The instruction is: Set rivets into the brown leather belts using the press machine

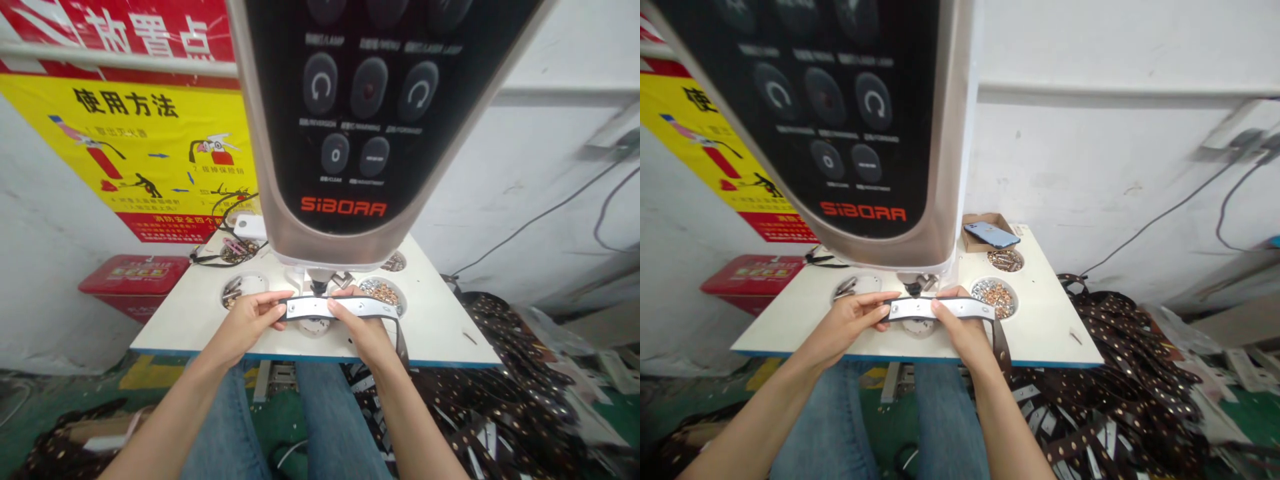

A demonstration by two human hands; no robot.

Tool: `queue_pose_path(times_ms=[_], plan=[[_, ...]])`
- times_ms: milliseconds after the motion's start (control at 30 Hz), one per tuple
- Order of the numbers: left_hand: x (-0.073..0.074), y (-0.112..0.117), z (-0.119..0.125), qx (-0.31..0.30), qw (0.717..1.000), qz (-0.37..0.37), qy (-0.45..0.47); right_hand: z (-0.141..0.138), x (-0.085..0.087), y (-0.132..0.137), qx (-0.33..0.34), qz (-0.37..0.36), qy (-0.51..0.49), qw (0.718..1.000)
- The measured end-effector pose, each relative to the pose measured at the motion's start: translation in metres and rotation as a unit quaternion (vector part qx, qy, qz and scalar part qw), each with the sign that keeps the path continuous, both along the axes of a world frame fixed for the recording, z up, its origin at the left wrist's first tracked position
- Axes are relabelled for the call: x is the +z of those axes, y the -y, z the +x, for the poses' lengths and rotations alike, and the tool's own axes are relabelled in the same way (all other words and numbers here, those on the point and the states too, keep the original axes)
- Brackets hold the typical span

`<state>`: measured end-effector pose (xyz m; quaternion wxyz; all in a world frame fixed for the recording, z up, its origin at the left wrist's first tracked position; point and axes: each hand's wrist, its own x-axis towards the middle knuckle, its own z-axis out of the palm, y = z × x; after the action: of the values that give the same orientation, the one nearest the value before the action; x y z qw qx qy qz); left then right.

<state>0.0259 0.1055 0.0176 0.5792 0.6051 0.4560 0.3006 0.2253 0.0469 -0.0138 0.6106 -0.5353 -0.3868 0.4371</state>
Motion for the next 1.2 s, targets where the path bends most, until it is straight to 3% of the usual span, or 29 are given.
queue_pose_path(times_ms=[200, 267, 367, 500, 667, 967, 1100, 1200], plan=[[0.021, 0.022, 0.007, 0.025, 0.997, 0.019, 0.077, -0.015, 0.014, 0.015, -0.06, 0.087, -0.105, 0.989], [0.023, 0.035, 0.007, 0.009, 0.996, 0.007, 0.091, -0.018, 0.016, 0.03, -0.027, 0.096, -0.082, 0.992], [0.019, 0.044, 0.01, -0.012, 0.995, -0.026, 0.094, -0.015, 0.016, 0.045, 0.018, 0.041, 0.023, 0.999], [0.013, 0.031, 0.021, -0.018, 0.996, -0.007, 0.093, -0.004, 0.015, 0.037, -0.022, 0.037, 0.093, 0.995], [0.006, 0.008, 0.033, 0.009, 0.996, 0.01, 0.085, 0.004, 0.008, 0.012, -0.024, 0.01, 0.084, 0.996], [-0.01, 0.007, 0.034, 0.031, 0.996, 0.004, 0.087, 0.004, 0.004, 0.009, -0.021, -0.005, 0.072, 0.997], [0.004, 0.01, 0.034, 0.023, 0.994, 0.012, 0.103, -0.005, 0.018, 0.02, -0.085, 0.026, 0.025, 0.996], [0.023, 0.027, 0.016, -0.046, 0.992, 0.02, 0.116, -0.024, 0.029, 0.044, -0.056, 0.024, -0.04, 0.997]])
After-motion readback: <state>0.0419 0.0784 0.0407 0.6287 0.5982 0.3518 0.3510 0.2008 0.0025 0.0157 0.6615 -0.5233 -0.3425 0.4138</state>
